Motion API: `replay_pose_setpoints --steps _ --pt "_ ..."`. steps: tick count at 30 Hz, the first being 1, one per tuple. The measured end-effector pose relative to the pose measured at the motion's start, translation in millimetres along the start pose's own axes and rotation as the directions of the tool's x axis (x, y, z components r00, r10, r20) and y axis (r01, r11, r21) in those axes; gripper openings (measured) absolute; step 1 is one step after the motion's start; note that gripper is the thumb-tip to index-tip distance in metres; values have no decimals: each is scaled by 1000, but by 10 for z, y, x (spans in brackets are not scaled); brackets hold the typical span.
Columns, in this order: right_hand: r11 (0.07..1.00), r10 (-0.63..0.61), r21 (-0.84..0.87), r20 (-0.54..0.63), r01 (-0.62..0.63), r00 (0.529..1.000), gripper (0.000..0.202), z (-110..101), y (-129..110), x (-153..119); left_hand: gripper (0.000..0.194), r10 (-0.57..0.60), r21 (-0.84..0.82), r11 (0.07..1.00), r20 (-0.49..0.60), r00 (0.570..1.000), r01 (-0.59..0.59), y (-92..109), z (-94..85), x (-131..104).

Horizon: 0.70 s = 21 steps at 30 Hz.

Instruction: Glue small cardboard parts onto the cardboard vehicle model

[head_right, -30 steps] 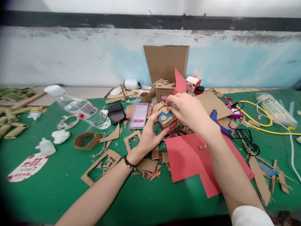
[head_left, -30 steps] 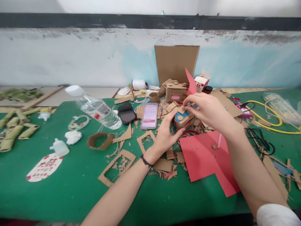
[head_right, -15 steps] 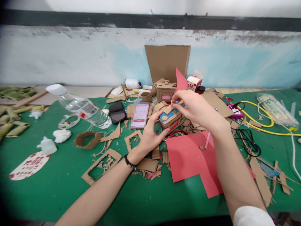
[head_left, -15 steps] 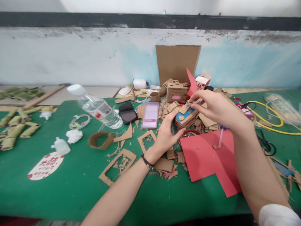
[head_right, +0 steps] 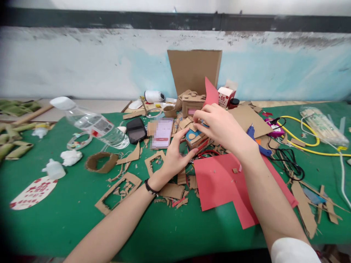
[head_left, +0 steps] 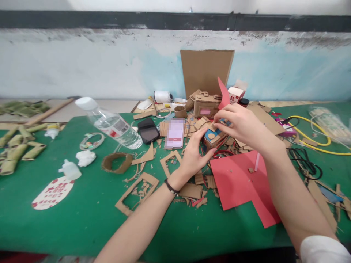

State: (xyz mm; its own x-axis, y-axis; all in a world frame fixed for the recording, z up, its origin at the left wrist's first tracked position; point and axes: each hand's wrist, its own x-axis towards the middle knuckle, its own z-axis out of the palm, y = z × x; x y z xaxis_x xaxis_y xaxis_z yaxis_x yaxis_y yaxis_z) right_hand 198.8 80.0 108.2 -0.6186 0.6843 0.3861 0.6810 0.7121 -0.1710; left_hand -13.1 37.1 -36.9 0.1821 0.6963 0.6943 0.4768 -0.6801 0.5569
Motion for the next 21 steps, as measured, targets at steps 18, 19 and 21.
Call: replay_pose_setpoints --steps 18,19,21 --pt "998 32 -51 -18 -33 999 23 41 9 2 73 7 11 1000 -13 1000 -7 16 -11 10" --pt "998 31 -52 -24 -32 999 24 45 16 3 73 7 13 1000 -11 1000 -7 19 -12 11" --pt "998 27 -48 -18 -28 999 25 50 34 3 73 8 11 1000 -13 1000 -8 25 -15 12"
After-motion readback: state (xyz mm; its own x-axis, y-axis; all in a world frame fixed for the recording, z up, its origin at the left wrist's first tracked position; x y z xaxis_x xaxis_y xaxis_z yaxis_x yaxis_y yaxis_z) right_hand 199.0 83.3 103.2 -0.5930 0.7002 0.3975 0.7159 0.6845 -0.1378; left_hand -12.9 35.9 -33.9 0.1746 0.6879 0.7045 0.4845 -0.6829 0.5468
